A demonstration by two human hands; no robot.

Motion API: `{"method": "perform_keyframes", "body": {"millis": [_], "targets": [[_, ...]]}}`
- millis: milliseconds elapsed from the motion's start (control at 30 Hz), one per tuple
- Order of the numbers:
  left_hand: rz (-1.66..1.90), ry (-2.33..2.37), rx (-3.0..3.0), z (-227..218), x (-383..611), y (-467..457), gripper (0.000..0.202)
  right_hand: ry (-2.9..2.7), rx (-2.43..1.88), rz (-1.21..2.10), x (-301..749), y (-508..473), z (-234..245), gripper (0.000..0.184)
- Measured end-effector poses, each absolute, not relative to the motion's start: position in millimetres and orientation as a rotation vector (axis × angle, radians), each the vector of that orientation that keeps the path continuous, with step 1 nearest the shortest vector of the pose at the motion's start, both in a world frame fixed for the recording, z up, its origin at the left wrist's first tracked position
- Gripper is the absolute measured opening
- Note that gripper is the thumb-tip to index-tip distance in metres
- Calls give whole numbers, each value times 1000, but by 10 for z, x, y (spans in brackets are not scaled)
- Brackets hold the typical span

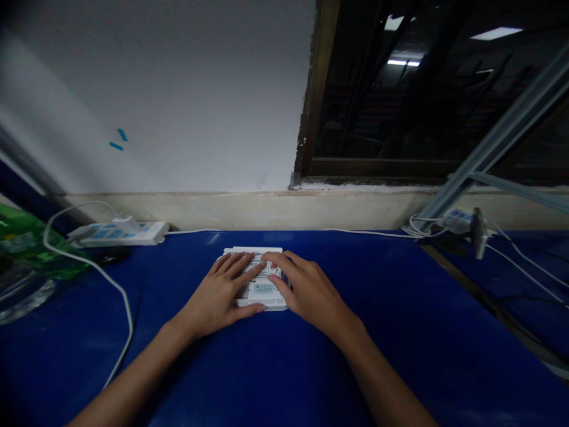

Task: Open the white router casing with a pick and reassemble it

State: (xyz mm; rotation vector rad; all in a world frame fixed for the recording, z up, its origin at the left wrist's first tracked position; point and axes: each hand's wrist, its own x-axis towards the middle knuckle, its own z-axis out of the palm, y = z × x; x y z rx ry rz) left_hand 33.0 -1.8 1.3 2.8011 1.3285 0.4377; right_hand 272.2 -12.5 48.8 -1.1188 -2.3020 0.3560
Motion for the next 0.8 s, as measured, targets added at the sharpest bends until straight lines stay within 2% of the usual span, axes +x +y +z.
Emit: {"method": "perform_keyframes", "body": {"millis": [167,300,333,467,633,800], "targets": [[464,1326,2800,6,323,-18,84,-2305,-1081,360,2733,-137,517,58],[462,1307,2800,-4,321,-18,84,-2285,-1097,355,2753,-131,510,39],[458,1306,2800,-6,320,-18,84,-2272,-1091,365,2757,-129,508,39],[478,1306,2800,-10,319,-14,84,-2291,-1053,374,2760,-136,520,59],[476,1298,2802,-12,323,-6,84,-2332,-1104,348,2782,-132,509,41],[484,1308,2809,-22,325,-4,84,-2376,-1041,278,2817,-162,533,59]]}}
